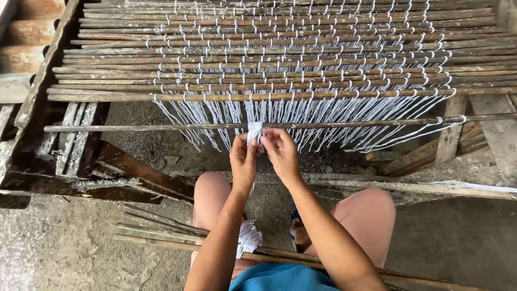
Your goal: The person is manually weaving white threads onto a wooden stick as part of a larger weaving process, likely for making mats or screens.
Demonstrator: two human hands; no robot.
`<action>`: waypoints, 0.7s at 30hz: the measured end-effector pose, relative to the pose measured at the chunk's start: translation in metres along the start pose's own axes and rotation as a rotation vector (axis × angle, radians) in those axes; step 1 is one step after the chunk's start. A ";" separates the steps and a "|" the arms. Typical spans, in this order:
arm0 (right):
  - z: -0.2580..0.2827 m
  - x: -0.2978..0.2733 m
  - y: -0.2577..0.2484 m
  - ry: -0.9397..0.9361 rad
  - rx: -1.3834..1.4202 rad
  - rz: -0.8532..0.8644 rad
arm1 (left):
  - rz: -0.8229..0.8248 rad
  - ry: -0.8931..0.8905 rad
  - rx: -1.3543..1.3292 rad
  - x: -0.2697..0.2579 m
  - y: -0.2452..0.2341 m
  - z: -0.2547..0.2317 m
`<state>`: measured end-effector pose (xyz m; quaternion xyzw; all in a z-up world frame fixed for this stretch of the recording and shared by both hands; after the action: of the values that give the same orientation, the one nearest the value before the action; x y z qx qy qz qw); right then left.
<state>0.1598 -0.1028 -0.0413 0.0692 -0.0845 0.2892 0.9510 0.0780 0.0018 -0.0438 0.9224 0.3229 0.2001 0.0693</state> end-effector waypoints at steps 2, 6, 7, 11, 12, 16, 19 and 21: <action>-0.002 0.006 0.001 -0.030 -0.049 0.015 | -0.004 0.011 0.001 -0.001 0.007 -0.021; 0.005 0.008 -0.012 -0.083 -0.053 -0.044 | -0.080 -0.018 -0.088 0.001 -0.005 -0.008; 0.008 0.010 -0.018 -0.084 -0.055 -0.040 | -0.084 -0.015 -0.089 0.010 -0.007 -0.010; 0.004 0.005 -0.039 0.065 0.322 -0.072 | -0.098 -0.009 -0.027 0.018 -0.018 -0.007; 0.006 0.008 -0.039 0.083 0.522 -0.050 | -0.087 -0.014 -0.015 0.021 -0.019 -0.004; 0.000 0.006 -0.015 0.177 0.526 0.037 | -0.061 -0.026 -0.038 0.009 -0.011 -0.009; -0.005 0.006 0.010 0.197 0.325 0.098 | -0.042 -0.012 -0.022 0.000 -0.007 -0.004; -0.011 0.016 0.017 0.178 0.197 0.087 | -0.049 0.007 -0.022 -0.001 -0.008 0.000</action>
<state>0.1644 -0.0783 -0.0472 0.1328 0.0262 0.3420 0.9299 0.0729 0.0075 -0.0456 0.9127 0.3434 0.2052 0.0833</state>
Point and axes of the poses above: each hand's wrist, its own x-axis towards the middle knuckle, its own y-axis out of the palm, z = x × y, the point moved 8 cm from there along x, towards the middle knuckle, and after that the axes turned 6 degrees about z, right-handed, at the moved point
